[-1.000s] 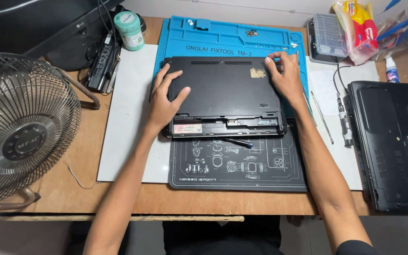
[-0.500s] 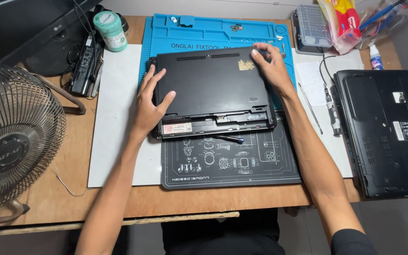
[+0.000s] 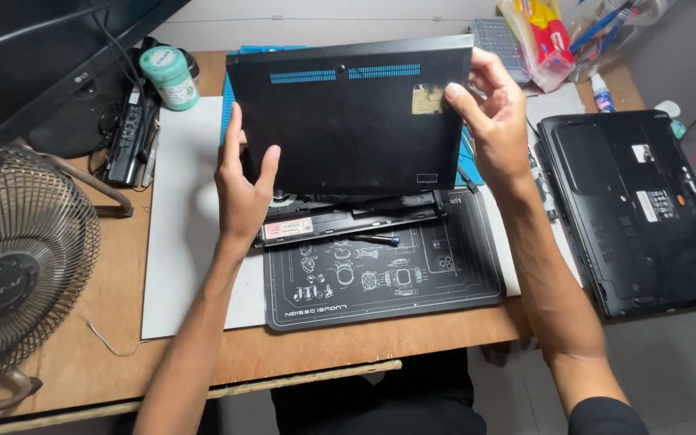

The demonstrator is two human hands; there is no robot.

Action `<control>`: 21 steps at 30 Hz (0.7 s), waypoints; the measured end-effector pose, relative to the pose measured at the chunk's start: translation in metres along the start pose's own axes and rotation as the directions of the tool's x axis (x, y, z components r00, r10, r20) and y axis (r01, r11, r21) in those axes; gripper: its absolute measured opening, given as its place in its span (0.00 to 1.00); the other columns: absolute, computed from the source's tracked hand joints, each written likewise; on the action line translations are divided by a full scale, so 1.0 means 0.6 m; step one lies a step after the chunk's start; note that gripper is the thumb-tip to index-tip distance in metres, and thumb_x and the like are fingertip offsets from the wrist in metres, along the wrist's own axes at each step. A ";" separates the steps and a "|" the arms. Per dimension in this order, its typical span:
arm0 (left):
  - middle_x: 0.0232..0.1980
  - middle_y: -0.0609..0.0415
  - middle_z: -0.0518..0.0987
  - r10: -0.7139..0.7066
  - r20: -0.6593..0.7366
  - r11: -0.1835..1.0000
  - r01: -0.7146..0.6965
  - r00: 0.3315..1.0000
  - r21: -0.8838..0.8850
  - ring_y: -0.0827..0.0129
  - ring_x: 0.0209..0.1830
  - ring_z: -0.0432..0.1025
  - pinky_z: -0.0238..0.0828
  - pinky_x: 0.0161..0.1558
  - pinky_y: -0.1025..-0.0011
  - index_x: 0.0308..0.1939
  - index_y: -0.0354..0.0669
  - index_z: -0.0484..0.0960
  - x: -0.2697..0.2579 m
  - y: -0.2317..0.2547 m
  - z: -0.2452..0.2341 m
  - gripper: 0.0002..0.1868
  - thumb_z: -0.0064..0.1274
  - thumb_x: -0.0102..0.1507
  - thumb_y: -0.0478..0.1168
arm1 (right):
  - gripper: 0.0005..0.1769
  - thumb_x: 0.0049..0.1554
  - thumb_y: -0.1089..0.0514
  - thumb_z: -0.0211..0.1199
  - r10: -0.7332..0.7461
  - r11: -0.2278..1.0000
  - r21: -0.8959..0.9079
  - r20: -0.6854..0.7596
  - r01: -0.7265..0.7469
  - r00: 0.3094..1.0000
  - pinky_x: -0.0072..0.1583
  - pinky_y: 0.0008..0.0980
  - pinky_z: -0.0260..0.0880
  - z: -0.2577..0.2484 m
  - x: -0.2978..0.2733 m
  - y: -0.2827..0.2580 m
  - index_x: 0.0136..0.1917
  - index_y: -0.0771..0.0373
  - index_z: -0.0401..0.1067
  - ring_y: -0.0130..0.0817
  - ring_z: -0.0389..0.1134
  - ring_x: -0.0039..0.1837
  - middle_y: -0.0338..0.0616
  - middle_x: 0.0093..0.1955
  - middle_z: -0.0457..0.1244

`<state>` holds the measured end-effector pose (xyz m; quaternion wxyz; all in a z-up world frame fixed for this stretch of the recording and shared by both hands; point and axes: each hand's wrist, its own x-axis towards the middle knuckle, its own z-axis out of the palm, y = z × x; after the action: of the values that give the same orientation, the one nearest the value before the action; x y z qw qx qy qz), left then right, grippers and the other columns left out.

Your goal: The person uses a screwdriver to remove screws from the back of a laptop, then removes the back cover to expose the internal components. They continue to unscrew and remove internal parts, including a metal bracket, while working on a blue anti-static mat.

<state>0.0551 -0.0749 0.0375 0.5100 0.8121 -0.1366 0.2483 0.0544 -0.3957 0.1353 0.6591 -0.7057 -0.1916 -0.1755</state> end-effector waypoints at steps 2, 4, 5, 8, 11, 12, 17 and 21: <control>0.72 0.47 0.62 -0.013 0.044 0.992 0.018 0.999 -0.122 0.51 0.69 0.59 0.57 0.72 0.62 0.80 0.44 0.51 0.010 0.038 0.013 0.34 0.50 0.74 0.43 | 0.18 0.67 0.61 0.60 -0.068 0.994 -0.092 -0.035 0.064 0.997 0.70 0.29 0.67 -0.013 -0.044 -0.026 0.68 0.65 0.61 0.33 0.64 0.67 0.47 0.64 0.63; 0.84 0.46 0.51 -0.023 0.081 0.971 0.042 0.996 -0.236 0.42 0.83 0.55 0.52 0.80 0.56 0.81 0.46 0.47 0.023 0.058 0.036 0.35 0.47 0.76 0.46 | 0.16 0.69 0.65 0.57 -0.140 0.975 -0.179 -0.056 0.128 0.989 0.71 0.34 0.67 -0.022 -0.092 -0.035 0.67 0.66 0.58 0.38 0.64 0.67 0.51 0.63 0.62; 0.85 0.46 0.48 -0.022 0.131 0.918 0.072 0.991 -0.390 0.49 0.85 0.49 0.46 0.82 0.57 0.81 0.45 0.45 0.029 0.059 0.053 0.35 0.41 0.76 0.52 | 0.13 0.68 0.69 0.55 -0.204 0.964 -0.183 -0.038 0.193 0.978 0.65 0.38 0.72 -0.026 -0.119 -0.032 0.62 0.66 0.56 0.45 0.67 0.62 0.55 0.58 0.60; 0.82 0.39 0.52 -0.087 0.299 0.661 0.279 0.950 -0.696 0.45 0.81 0.53 0.50 0.76 0.48 0.82 0.44 0.39 0.043 0.062 0.126 0.41 0.32 0.75 0.63 | 0.09 0.63 0.75 0.56 -0.391 0.862 -0.332 0.041 0.382 0.919 0.58 0.47 0.76 -0.033 -0.184 -0.013 0.54 0.65 0.66 0.55 0.72 0.56 0.57 0.53 0.64; 0.72 0.38 0.67 -0.145 0.495 0.317 0.514 0.857 -0.797 0.42 0.66 0.70 0.70 0.61 0.45 0.79 0.50 0.45 0.045 0.039 0.232 0.39 0.35 0.73 0.65 | 0.15 0.59 0.75 0.60 -0.492 0.674 -0.543 0.174 0.500 0.853 0.59 0.53 0.76 -0.055 -0.247 0.013 0.51 0.59 0.80 0.57 0.73 0.56 0.54 0.54 0.70; 0.65 0.45 0.75 -0.163 0.550 0.207 0.574 0.819 -0.793 0.50 0.57 0.79 0.82 0.53 0.52 0.76 0.56 0.56 0.045 0.026 0.267 0.31 0.41 0.73 0.61 | 0.18 0.59 0.74 0.61 -0.489 0.608 -0.604 0.226 0.515 0.842 0.60 0.52 0.75 -0.062 -0.266 0.025 0.51 0.54 0.82 0.55 0.73 0.57 0.52 0.56 0.71; 0.57 0.42 0.79 -0.145 0.617 0.162 0.634 0.774 -0.757 0.56 0.46 0.81 0.84 0.43 0.61 0.77 0.49 0.55 0.027 0.073 0.414 0.34 0.52 0.70 0.43 | 0.19 0.58 0.75 0.63 -0.429 0.447 -0.813 0.172 0.374 0.886 0.64 0.51 0.70 -0.146 -0.337 0.025 0.55 0.54 0.80 0.54 0.71 0.61 0.50 0.59 0.69; 0.50 0.44 0.78 -0.153 0.666 0.080 0.681 0.730 -0.728 0.57 0.39 0.81 0.85 0.39 0.61 0.77 0.43 0.58 0.001 0.136 0.530 0.37 0.57 0.67 0.38 | 0.22 0.58 0.80 0.57 -0.380 0.346 -0.920 0.045 0.187 0.924 0.69 0.53 0.64 -0.196 -0.391 0.009 0.56 0.58 0.76 0.55 0.70 0.65 0.50 0.61 0.68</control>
<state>0.1009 -0.3959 -0.0136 0.8976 0.3537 -0.1164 -0.2359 -0.1453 -0.5226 0.0212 0.1393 -0.8857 -0.1249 -0.4248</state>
